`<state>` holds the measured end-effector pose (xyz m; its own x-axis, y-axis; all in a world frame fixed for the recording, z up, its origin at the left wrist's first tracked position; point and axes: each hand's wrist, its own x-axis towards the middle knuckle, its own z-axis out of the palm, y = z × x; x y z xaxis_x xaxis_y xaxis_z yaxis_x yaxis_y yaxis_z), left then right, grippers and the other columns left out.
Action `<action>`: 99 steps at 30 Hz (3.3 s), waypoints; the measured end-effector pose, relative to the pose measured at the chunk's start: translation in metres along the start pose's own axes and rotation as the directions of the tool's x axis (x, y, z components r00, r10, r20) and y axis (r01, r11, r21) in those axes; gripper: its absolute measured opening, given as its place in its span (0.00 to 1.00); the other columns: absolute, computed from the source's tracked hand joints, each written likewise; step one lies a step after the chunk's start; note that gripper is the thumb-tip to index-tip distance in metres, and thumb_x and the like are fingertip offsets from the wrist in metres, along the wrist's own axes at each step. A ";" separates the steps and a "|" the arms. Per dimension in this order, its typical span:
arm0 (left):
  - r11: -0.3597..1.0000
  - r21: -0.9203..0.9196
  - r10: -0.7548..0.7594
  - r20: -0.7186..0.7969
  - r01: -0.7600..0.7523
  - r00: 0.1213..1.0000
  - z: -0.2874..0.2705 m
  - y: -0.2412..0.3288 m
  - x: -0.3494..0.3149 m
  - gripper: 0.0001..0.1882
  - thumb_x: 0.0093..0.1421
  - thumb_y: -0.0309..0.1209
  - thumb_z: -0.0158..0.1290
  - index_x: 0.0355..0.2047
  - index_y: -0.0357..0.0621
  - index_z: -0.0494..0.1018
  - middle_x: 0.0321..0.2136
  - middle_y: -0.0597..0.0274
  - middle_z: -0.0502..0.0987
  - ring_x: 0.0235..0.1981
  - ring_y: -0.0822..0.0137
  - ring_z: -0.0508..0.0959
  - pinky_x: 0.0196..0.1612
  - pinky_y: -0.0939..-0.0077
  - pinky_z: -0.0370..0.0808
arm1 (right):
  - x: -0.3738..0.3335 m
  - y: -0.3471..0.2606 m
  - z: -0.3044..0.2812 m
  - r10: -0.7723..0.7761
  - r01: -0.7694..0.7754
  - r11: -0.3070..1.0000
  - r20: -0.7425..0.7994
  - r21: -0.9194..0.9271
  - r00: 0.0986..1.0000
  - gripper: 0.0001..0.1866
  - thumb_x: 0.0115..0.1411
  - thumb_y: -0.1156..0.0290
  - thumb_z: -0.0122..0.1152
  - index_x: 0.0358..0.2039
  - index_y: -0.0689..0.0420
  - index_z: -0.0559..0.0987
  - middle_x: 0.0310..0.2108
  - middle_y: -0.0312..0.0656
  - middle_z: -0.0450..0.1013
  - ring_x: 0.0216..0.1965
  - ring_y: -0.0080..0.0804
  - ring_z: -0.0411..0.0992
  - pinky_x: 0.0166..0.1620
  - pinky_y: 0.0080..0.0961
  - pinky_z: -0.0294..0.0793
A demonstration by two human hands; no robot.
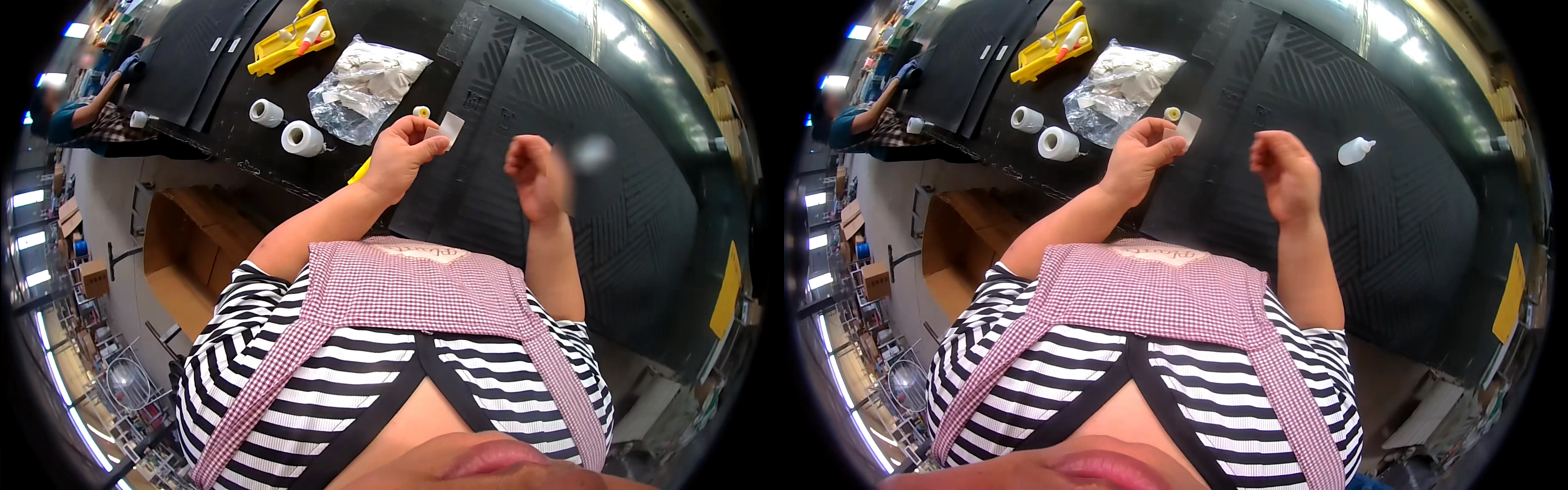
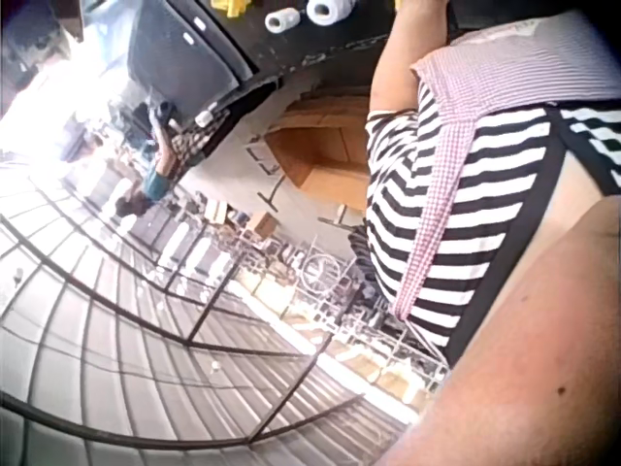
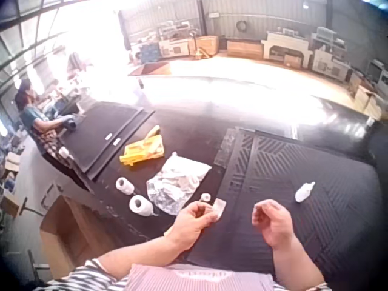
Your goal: The person labels a rubber mat by applying adhesive from a bottle to small tags and then pressing them onto the mat using a handheld roller.
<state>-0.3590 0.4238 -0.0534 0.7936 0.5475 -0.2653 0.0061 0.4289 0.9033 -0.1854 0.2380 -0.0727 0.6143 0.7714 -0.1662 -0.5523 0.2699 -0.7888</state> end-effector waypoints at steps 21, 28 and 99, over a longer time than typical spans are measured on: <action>0.908 -0.166 -0.351 0.196 0.384 0.916 0.000 -0.010 -0.003 0.07 0.66 0.34 0.58 0.39 0.46 0.76 0.28 0.69 0.76 0.28 0.77 0.75 0.33 0.84 0.70 | 0.020 0.015 0.054 -0.678 0.699 -0.015 0.521 -0.715 0.518 0.18 0.43 0.87 0.70 0.34 0.53 0.84 0.27 0.37 0.70 0.26 0.31 0.69 0.28 0.26 0.68; 0.921 -0.096 -0.359 0.161 0.376 0.919 0.006 -0.007 0.006 0.11 0.63 0.34 0.62 0.42 0.43 0.77 0.28 0.70 0.77 0.29 0.78 0.75 0.34 0.84 0.71 | 0.026 0.020 0.048 -0.595 0.742 -0.192 0.677 -0.642 0.432 0.20 0.42 0.85 0.66 0.37 0.51 0.85 0.29 0.36 0.72 0.30 0.35 0.71 0.33 0.29 0.72; 0.067 0.826 0.142 0.547 -0.560 0.825 0.010 -0.045 0.104 0.08 0.60 0.26 0.48 0.39 0.40 0.74 0.58 0.50 0.72 0.41 0.50 0.77 0.48 0.61 0.76 | 0.164 0.031 -0.002 -0.457 0.226 -0.069 0.233 -0.972 0.858 0.12 0.50 0.74 0.71 0.35 0.58 0.79 0.34 0.41 0.76 0.37 0.40 0.74 0.42 0.33 0.74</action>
<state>-0.2710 0.4545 -0.1188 0.9884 0.1194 0.0939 0.0589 -0.8711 0.4877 -0.1003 0.3713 -0.1254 0.6488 0.6727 0.3557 0.7248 -0.4041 -0.5580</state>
